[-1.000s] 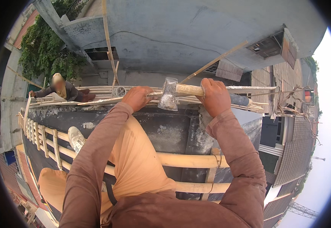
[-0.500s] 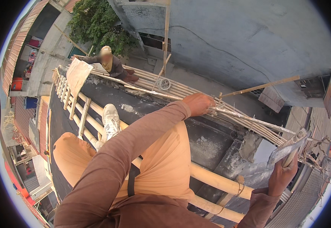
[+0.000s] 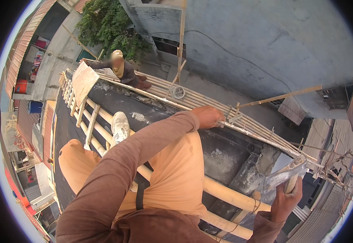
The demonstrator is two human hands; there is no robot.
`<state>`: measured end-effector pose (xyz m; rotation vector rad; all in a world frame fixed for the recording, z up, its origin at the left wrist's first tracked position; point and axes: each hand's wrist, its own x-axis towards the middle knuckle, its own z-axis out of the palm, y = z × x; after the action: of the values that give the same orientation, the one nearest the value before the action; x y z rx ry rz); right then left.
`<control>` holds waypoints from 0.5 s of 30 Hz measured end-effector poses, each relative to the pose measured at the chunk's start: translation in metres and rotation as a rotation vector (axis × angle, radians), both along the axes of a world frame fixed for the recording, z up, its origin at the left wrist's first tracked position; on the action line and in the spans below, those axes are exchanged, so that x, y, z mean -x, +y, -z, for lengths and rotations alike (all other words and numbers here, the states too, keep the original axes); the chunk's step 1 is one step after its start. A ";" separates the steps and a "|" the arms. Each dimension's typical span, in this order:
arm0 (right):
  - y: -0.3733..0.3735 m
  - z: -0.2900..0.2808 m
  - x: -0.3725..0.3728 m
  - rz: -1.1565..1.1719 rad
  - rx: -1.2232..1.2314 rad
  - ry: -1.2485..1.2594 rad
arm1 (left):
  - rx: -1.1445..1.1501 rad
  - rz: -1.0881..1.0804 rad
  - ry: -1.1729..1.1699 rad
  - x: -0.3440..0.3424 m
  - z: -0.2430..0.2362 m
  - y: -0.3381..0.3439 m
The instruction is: The person handles a wooden board and uses a hammer to drive nails into a roof structure, and then uses an axe to trim the edge of the roof while seated on a bamboo ladder.
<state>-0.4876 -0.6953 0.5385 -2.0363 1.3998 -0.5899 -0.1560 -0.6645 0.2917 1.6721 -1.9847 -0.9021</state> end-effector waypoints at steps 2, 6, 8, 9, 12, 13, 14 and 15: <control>0.001 0.002 0.001 0.003 -0.023 0.019 | -0.007 0.011 -0.001 -0.001 -0.001 0.001; 0.002 0.005 0.004 -0.005 -0.013 0.078 | -0.037 0.029 -0.006 -0.004 -0.009 0.000; 0.002 0.008 0.009 -0.034 0.008 0.102 | -0.045 0.035 -0.022 -0.009 -0.011 0.000; 0.002 0.010 0.009 -0.051 0.024 0.103 | -0.036 0.040 -0.033 -0.012 -0.011 0.001; 0.001 0.011 0.010 -0.078 0.049 0.125 | -0.064 0.039 -0.021 -0.018 -0.010 0.005; 0.001 0.011 0.009 -0.083 0.053 0.134 | -0.083 0.036 -0.011 -0.019 -0.011 0.007; 0.002 0.010 0.007 -0.075 0.047 0.131 | -0.053 0.033 -0.001 -0.020 -0.011 0.009; 0.004 0.007 0.003 -0.070 0.042 0.130 | -0.022 0.027 0.010 -0.021 -0.009 0.010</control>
<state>-0.4904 -0.6918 0.5314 -2.1820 1.3935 -0.4678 -0.1352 -0.6540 0.3002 1.6532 -2.0024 -0.9432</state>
